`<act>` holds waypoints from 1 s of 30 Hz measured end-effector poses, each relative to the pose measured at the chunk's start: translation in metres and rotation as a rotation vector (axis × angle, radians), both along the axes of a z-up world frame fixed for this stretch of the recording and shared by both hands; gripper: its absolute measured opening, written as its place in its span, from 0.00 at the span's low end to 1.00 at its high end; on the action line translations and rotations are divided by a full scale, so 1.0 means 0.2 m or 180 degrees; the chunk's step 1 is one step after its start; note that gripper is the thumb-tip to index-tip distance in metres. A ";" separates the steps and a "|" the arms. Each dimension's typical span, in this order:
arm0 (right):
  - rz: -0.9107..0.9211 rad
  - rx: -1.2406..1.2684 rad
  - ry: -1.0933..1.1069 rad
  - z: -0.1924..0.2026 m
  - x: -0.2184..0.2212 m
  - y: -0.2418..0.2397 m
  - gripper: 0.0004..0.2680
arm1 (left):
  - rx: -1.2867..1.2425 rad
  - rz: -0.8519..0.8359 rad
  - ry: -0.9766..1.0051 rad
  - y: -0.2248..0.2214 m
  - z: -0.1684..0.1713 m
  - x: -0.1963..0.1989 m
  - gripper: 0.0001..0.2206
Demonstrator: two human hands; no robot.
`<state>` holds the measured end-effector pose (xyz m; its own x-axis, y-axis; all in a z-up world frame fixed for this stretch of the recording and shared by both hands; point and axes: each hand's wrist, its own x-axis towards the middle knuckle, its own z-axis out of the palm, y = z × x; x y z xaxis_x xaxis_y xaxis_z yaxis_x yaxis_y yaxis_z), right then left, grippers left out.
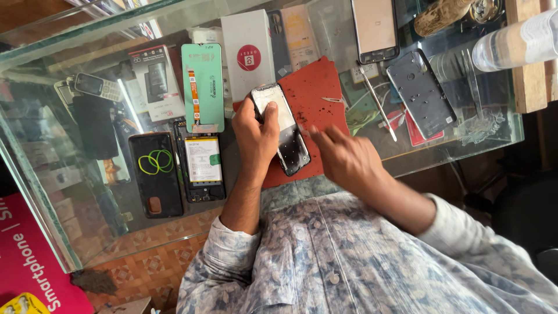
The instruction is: The person applies adhesive to the back of a smartphone chassis, then uses a metal spudger and a green plastic pry tool to scrape and separate the screen assembly from the frame. The person repeatedly scrapes along the edges and corners to release the display.
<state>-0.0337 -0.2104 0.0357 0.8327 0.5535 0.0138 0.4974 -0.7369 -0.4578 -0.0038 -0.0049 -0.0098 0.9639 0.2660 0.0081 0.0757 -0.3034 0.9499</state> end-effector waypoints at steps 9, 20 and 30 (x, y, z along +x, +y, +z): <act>-0.0257 -0.0051 -0.0572 -0.05 0.01 0.10 0.17 | 0.0108 -0.0090 -0.0124 0.00 -0.01 0.00 0.07; -0.0332 -0.0343 -0.0153 0.02 -0.26 0.03 0.20 | 0.0228 -0.0065 -0.0312 0.01 -0.04 -0.01 0.06; -0.0349 -0.0017 0.0064 0.11 -0.34 -0.03 0.17 | 0.0108 -0.0029 -0.0267 0.02 -0.04 -0.02 0.07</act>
